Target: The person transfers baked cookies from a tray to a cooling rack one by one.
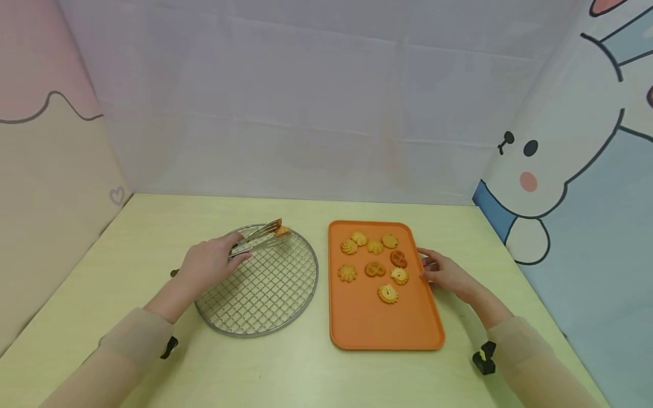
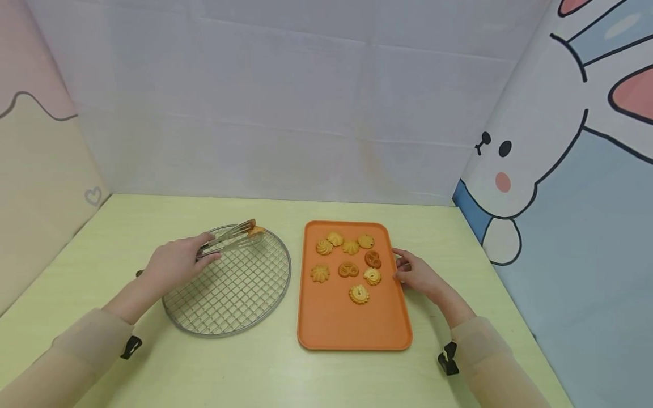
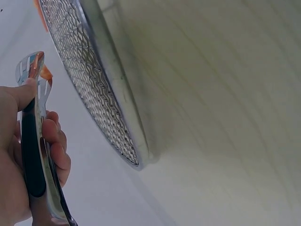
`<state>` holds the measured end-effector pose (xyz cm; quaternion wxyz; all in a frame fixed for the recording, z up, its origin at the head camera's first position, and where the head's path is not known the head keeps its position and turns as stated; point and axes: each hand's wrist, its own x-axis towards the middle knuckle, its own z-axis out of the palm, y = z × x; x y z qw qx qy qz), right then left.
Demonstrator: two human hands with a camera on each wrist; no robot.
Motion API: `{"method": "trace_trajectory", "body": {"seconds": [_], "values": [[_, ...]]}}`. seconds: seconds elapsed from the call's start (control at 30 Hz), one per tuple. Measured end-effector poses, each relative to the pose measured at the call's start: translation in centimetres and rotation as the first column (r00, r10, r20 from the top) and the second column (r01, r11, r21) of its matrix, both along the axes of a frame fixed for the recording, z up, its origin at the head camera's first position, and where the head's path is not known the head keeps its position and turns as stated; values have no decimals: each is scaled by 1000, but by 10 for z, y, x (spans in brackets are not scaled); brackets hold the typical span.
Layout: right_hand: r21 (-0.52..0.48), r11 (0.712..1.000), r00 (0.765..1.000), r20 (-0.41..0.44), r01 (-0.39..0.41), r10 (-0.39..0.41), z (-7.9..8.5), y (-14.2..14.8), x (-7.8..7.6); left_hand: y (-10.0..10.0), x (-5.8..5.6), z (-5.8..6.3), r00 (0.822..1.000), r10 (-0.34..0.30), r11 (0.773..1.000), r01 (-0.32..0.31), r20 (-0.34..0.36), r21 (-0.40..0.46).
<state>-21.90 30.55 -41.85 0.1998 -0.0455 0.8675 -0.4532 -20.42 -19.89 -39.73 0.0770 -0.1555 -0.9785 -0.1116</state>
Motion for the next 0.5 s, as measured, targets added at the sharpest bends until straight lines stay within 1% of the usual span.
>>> {"method": "trace_trajectory", "body": {"seconds": [0.2, 0.3, 0.5], "values": [[2, 1000, 1000, 9, 4, -4, -1, 0, 0, -2, -8, -10, 1000, 0, 999, 1, 30, -46], [0, 1000, 1000, 10, 7, -7, -2, 1, 0, -2, -10, -12, 999, 6, 998, -3, 37, -64], [0, 1000, 1000, 1, 6, -6, -3, 1, -1, -1, -11, -12, 999, 7, 998, -4, 44, -60]]}}
